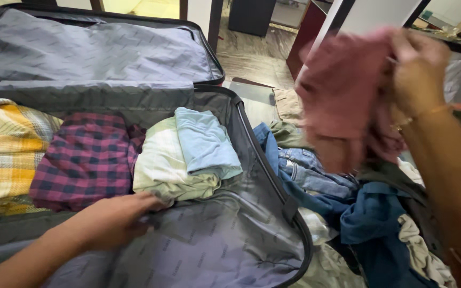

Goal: The person packs various clothes into a suitcase by folding and arranging them, then fastens the buttons on a green shirt.

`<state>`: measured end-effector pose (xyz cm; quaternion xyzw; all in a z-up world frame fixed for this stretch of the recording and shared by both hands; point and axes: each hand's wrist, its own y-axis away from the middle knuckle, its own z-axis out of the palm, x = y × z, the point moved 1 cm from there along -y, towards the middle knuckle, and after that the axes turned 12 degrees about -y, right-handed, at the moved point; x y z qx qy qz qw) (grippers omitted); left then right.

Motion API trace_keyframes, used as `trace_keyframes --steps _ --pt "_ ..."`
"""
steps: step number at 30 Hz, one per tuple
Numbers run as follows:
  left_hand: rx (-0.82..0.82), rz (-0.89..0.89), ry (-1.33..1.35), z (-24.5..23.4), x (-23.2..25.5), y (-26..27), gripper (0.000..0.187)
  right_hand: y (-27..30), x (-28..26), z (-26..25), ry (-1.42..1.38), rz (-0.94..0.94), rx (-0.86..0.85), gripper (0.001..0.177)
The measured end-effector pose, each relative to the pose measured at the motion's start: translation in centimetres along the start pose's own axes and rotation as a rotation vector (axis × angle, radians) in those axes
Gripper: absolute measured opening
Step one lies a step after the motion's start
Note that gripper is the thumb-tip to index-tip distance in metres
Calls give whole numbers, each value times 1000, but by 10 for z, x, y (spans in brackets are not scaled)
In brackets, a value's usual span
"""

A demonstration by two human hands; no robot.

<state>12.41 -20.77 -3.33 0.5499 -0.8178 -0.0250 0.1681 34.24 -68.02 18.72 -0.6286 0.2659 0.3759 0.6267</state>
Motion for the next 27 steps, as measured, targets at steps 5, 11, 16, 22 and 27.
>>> trace_keyframes --steps 5,11,16,22,27 --pt "423 -30 1198 -31 -18 -4 52 41 -65 168 -414 157 -651 26" --pt "764 -88 1486 -74 -60 43 33 77 -18 303 -329 8 -948 38" --pt "738 -174 1332 -73 -67 42 22 108 77 339 151 -174 -985 52" --pt "814 -391 1024 -78 -83 46 28 155 164 333 358 -195 -1091 67" --pt "908 -415 205 -94 -101 60 38 153 162 334 475 -296 -1070 33"
